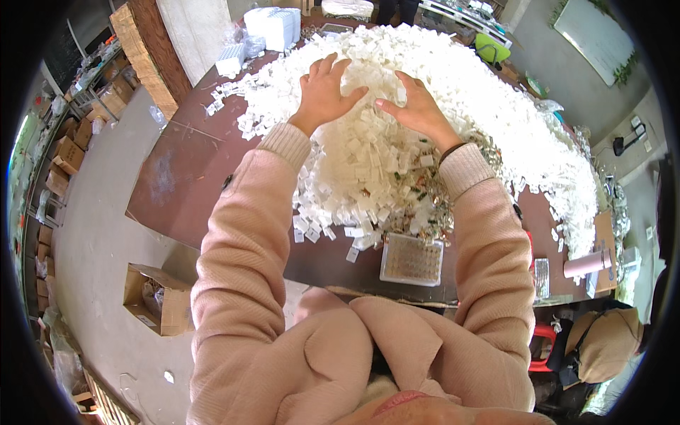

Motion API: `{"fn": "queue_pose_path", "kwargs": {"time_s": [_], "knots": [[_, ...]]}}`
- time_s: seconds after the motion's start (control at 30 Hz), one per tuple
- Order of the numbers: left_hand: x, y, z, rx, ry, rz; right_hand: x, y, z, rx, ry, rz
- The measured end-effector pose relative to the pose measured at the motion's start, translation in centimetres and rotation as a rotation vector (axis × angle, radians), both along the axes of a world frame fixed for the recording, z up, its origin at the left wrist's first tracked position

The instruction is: The person assembles small white plastic housings with metal clips and LED modules at a workbench. They pick parts from a large pile, insert clips into housings, place LED modules inside, and pack the assembled units into a clear plastic bag. The person also handles a red tray and a white plastic tray during the process.

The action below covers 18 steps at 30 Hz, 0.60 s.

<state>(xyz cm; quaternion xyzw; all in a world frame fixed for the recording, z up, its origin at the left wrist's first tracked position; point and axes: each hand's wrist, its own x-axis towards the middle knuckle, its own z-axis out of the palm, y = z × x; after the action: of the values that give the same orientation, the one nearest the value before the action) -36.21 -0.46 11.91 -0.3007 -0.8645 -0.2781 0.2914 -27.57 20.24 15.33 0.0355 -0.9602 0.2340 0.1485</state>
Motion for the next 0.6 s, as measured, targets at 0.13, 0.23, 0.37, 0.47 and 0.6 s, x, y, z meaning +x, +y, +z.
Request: {"fn": "queue_pose_path", "kwargs": {"time_s": [0.13, 0.23, 0.37, 0.47, 0.6], "knots": [[-5.1, 0.6, 0.4, 0.057, -0.265, 0.080, -3.0, 0.3, -1.1, 0.003, -0.082, -0.029], [-7.8, 0.8, 0.2, 0.016, -0.431, 0.131, -4.4, 0.6, -2.1, -0.005, -0.139, 0.002], [-10.4, 0.9, -1.6, 0.046, -0.543, 0.078, -5.3, 0.6, -3.1, 0.030, -0.180, 0.054], [-11.5, 0.5, -3.2, 0.099, -0.516, -0.023, -5.6, 0.5, -3.9, 0.123, -0.163, 0.033], [-11.5, -0.4, -4.8, 0.123, -0.477, -0.128, -6.0, 0.7, -5.1, 0.088, -0.035, 0.063]]}}
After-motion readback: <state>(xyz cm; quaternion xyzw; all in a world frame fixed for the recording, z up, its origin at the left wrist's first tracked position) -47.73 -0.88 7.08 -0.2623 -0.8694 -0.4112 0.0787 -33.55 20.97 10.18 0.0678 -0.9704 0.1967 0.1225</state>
